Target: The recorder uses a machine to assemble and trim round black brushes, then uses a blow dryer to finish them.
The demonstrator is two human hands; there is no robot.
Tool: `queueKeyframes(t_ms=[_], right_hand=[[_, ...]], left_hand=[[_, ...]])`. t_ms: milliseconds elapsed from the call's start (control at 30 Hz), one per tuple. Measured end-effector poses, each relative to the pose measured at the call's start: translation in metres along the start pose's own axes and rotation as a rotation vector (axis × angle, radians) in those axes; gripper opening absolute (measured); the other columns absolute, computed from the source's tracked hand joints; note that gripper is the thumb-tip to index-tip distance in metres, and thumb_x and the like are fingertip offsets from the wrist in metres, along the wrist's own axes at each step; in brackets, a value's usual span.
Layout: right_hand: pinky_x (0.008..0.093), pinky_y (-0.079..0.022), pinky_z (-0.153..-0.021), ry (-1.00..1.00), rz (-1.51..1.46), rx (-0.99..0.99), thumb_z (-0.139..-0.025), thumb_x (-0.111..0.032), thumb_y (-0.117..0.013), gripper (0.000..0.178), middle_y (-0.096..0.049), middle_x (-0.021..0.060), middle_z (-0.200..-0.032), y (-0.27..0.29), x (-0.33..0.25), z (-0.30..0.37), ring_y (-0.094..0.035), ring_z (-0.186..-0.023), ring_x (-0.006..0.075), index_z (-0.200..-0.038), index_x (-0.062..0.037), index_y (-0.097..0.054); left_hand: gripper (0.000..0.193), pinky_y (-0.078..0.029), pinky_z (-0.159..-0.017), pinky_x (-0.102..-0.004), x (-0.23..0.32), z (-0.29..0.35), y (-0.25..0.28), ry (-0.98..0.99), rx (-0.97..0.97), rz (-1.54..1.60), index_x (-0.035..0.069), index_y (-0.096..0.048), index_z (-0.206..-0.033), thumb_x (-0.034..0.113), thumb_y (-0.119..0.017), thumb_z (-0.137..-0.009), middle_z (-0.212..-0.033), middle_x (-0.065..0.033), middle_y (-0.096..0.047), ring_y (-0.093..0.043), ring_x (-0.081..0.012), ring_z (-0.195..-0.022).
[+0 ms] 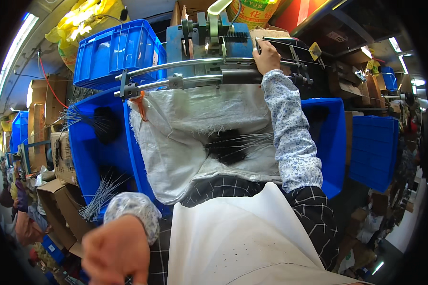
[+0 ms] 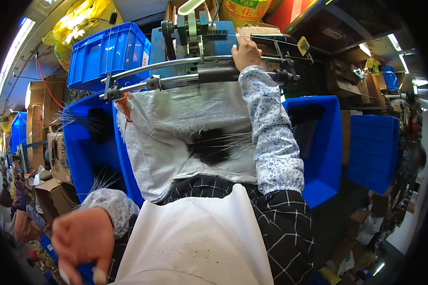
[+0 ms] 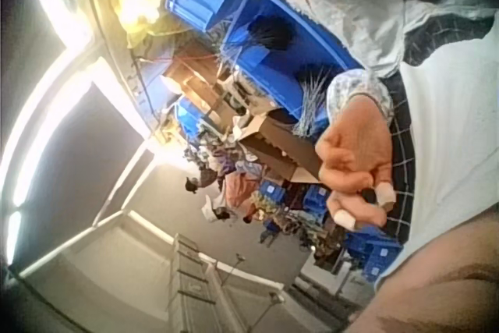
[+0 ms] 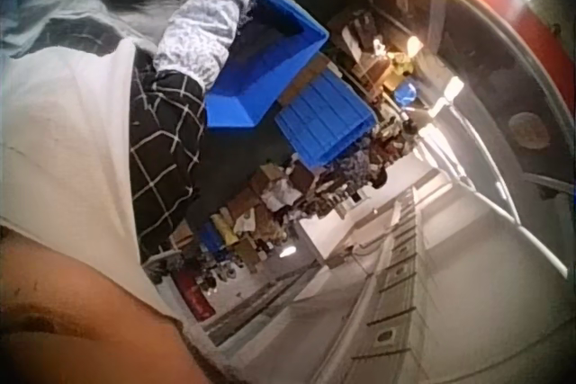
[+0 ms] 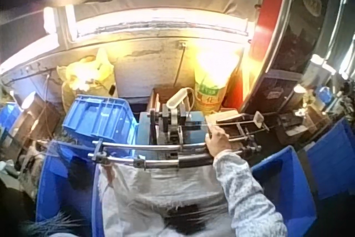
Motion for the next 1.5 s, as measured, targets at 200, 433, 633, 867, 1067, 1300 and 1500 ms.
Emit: queueKeyframes(t_ms=[200, 433, 633, 867, 1067, 1300, 1500], right_hand=[[0.0387, -0.039, -0.076, -0.005, 0.000, -0.020, -0.073, -0.017, -0.053, 0.036, -0.054, 0.0072, -0.102, -0.012, -0.019, 0.003, -0.051, -0.094, 0.0232, -0.108, -0.0088, -0.051], [0.0359, -0.040, -0.080, -0.012, -0.009, -0.010, -0.072, -0.017, -0.053, 0.035, -0.054, 0.0102, -0.103, -0.010, -0.031, 0.004, -0.050, -0.096, 0.0241, -0.106, -0.0073, -0.053], [0.0374, -0.039, -0.078, -0.031, 0.006, -0.031, -0.073, -0.018, -0.051, 0.037, -0.053, 0.0084, -0.105, -0.015, -0.042, 0.006, -0.050, -0.096, 0.0236, -0.108, -0.0084, -0.051], [0.0404, -0.038, -0.073, -0.015, -0.011, -0.028, -0.071, -0.016, -0.052, 0.036, -0.053, 0.0074, -0.099, -0.023, -0.067, 0.007, -0.051, -0.091, 0.0241, -0.106, -0.0077, -0.052], [0.0379, -0.036, -0.070, -0.010, -0.023, 0.002, -0.073, -0.013, -0.051, 0.029, -0.054, 0.0049, -0.094, -0.028, -0.085, 0.010, -0.051, -0.087, 0.0202, -0.101, -0.0075, -0.053], [0.0384, -0.037, -0.073, -0.026, -0.024, -0.074, -0.072, -0.016, -0.051, 0.036, -0.053, 0.0068, -0.100, -0.026, -0.087, 0.008, -0.050, -0.092, 0.0226, -0.107, -0.0074, -0.051], [0.0396, -0.037, -0.076, -0.002, -0.047, -0.033, -0.073, -0.017, -0.051, 0.036, -0.053, 0.0075, -0.102, -0.018, -0.062, 0.005, -0.050, -0.094, 0.0241, -0.108, -0.0082, -0.051]], left_hand=[[0.037, -0.030, -0.081, -0.0329, 0.019, -0.022, -0.022, -0.200, -0.284, -0.270, 0.004, -0.042, -0.113, 0.022, -0.045, -0.081, -0.109, -0.0065, -0.047, -0.037, -0.0192, -0.106], [0.037, -0.030, -0.081, -0.0324, 0.028, -0.029, -0.025, -0.359, -0.219, -0.259, 0.004, -0.041, -0.113, 0.022, -0.042, -0.081, -0.116, -0.0078, -0.044, -0.037, -0.0207, -0.108], [0.040, -0.030, -0.082, -0.0324, 0.026, -0.021, -0.028, -0.356, -0.232, -0.419, 0.005, -0.039, -0.116, 0.027, -0.040, -0.083, -0.119, -0.0081, -0.040, -0.036, -0.0195, -0.110], [0.049, -0.029, -0.083, -0.0311, 0.026, -0.018, -0.036, -0.485, -0.212, -0.709, 0.008, -0.035, -0.120, 0.036, -0.042, -0.081, -0.126, -0.0053, -0.032, -0.036, -0.0171, -0.109], [0.050, -0.029, -0.082, -0.0299, 0.026, -0.016, -0.035, -0.465, -0.261, -0.769, 0.008, -0.039, -0.116, 0.040, -0.046, -0.079, -0.121, -0.0048, -0.037, -0.037, -0.0156, -0.106], [0.045, -0.030, -0.078, -0.0286, 0.026, -0.015, -0.041, -0.460, -0.282, -0.785, 0.008, -0.044, -0.110, 0.038, -0.048, -0.077, -0.112, -0.0033, -0.044, -0.038, -0.0142, -0.104], [0.042, -0.030, -0.075, -0.0279, 0.031, -0.017, -0.035, -0.452, -0.255, -0.675, 0.008, -0.047, -0.107, 0.037, -0.049, -0.077, -0.109, -0.0017, -0.047, -0.038, -0.0138, -0.104]])
Point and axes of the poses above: each hand's wrist, its own z-axis away from the middle knuckle, its own y-axis out of the back of the hand, x = y × z, the point moved 6 cm from there along -z, towards the middle knuckle
